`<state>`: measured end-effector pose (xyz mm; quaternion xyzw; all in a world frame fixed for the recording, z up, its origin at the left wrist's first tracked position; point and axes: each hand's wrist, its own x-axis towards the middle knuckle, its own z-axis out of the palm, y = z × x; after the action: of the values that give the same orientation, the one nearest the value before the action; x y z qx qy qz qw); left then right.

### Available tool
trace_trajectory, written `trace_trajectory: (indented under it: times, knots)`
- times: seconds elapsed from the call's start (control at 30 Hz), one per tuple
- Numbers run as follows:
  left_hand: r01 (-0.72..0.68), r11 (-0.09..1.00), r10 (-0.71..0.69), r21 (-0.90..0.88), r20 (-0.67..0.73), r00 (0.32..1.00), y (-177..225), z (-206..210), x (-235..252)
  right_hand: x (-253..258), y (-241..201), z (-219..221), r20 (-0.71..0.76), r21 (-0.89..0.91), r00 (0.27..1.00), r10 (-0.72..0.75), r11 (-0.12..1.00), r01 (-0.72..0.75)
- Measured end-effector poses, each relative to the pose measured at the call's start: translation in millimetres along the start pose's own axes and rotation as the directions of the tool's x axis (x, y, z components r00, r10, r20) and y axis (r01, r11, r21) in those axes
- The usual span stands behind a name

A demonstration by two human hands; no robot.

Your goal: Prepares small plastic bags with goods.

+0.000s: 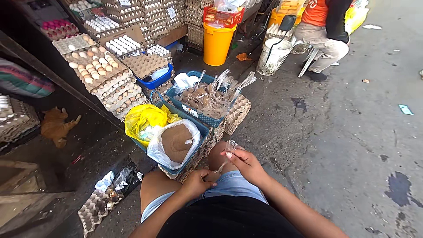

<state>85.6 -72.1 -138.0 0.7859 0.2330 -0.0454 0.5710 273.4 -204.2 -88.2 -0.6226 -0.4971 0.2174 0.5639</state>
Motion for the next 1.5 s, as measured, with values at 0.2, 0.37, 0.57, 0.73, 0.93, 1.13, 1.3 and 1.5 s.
trace_trajectory:
  times: [0.2, 0.37, 0.57, 0.73, 0.93, 1.13, 1.3, 1.5]
  knots:
    - [0.152, 0.984, -0.154, 0.094, 0.010, 0.988, 6.1, -1.0, 2.4, 39.2, -16.0, -14.5, 0.306, -0.301, 0.941, 0.144, 0.953, -0.048]
    - [0.122, 0.990, -0.120, 0.065, -0.025, 0.992, 16.5, -5.7, -3.3, 115.7, -55.4, -45.2, -0.002, -0.278, 0.999, 0.041, 0.960, -0.040]
    - [0.062, 0.993, -0.066, 0.099, 0.038, 0.997, 10.1, -6.4, -11.1, 140.9, -47.2, -62.7, -0.321, -0.187, 0.908, -0.270, 0.958, 0.218]
    - [0.047, 0.996, -0.049, 0.078, 0.032, 0.998, 3.5, -9.8, -11.7, 63.2, 40.6, -15.4, -0.130, -0.270, 0.956, -0.262, 0.937, 0.220]
    - [-0.143, 0.990, 0.141, 0.012, -0.246, 0.959, 10.1, -35.6, -12.0, -19.9, 103.7, 14.6, -0.028, -0.312, 0.992, -0.125, 0.944, 0.110]
    - [-0.031, 0.985, 0.134, 0.170, -0.639, 0.758, 10.4, -136.9, 6.4, -50.9, 152.4, 31.6, 0.028, -0.363, 0.992, -0.126, 0.923, 0.127]
    - [0.256, 0.964, -0.097, 0.074, -0.799, 0.594, -53.7, -211.8, 45.8, -40.9, 158.5, 28.4, 0.012, -0.384, 1.000, 0.024, 0.923, -0.018]
    - [0.544, 0.821, -0.289, 0.172, -0.697, 0.656, -103.1, -235.7, 70.5, -33.2, 146.7, 32.3, 0.092, -0.315, 0.975, 0.203, 0.935, -0.165]
